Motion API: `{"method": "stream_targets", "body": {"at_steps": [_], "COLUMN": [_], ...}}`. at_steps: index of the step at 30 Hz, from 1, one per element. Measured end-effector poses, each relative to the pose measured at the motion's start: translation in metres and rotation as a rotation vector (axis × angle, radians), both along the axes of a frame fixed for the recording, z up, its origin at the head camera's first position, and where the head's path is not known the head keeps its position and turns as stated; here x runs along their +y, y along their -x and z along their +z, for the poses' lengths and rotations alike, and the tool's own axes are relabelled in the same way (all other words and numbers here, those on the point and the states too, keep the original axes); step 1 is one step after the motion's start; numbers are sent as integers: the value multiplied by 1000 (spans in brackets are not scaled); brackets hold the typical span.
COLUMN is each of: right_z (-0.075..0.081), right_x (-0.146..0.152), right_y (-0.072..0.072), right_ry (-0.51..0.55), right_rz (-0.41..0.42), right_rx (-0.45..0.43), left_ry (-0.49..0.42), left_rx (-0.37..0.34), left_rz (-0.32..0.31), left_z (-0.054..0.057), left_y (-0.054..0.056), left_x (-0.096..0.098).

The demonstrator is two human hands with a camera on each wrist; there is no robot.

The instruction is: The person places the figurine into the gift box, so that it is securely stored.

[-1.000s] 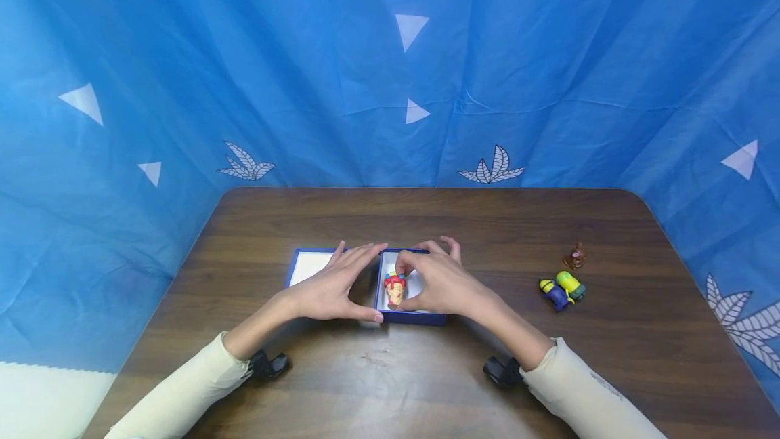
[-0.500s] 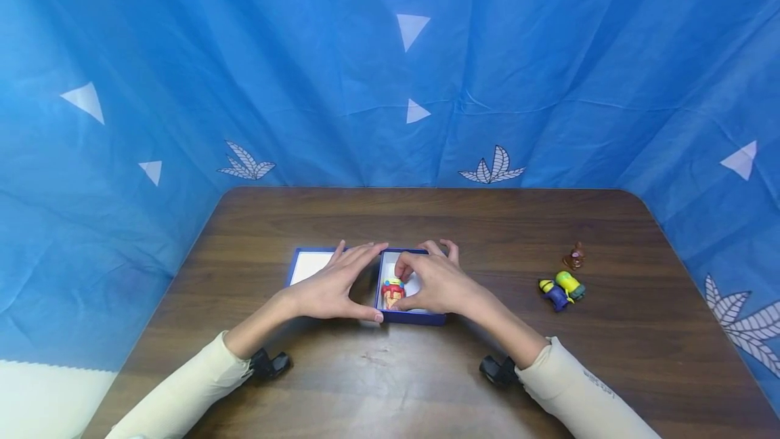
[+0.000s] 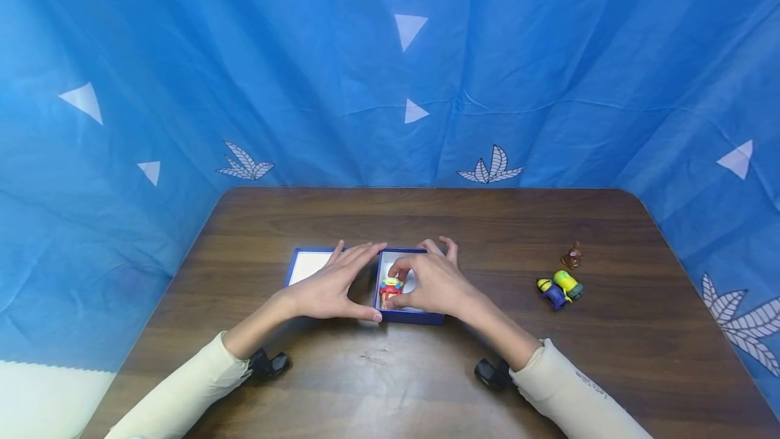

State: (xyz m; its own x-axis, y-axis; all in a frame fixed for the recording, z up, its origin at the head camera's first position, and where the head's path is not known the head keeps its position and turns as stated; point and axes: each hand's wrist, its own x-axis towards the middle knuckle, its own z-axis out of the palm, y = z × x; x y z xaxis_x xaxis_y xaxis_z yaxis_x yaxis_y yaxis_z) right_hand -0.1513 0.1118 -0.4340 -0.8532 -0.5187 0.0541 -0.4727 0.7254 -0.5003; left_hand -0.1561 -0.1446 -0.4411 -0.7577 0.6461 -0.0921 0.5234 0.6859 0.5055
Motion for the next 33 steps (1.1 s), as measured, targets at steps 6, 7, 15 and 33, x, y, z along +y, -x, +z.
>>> {"method": "stream_targets", "body": {"at_steps": [6, 7, 15, 33], "right_z": [0, 0, -1, -2], "right_x": [-1, -1, 0, 3], "right_y": [-1, -1, -1, 1], "right_ry": [-25, -26, -21, -14], "right_rz": [-17, -19, -12, 16], "right_rx": [22, 24, 41, 18], "left_ry": [8, 10, 16, 9], "left_rx": [-6, -7, -3, -18], "left_rz": [2, 2, 2, 11], "left_z": [1, 1, 2, 0], "left_y": [0, 0, 1, -1], "left_x": [0, 1, 1, 0]}}
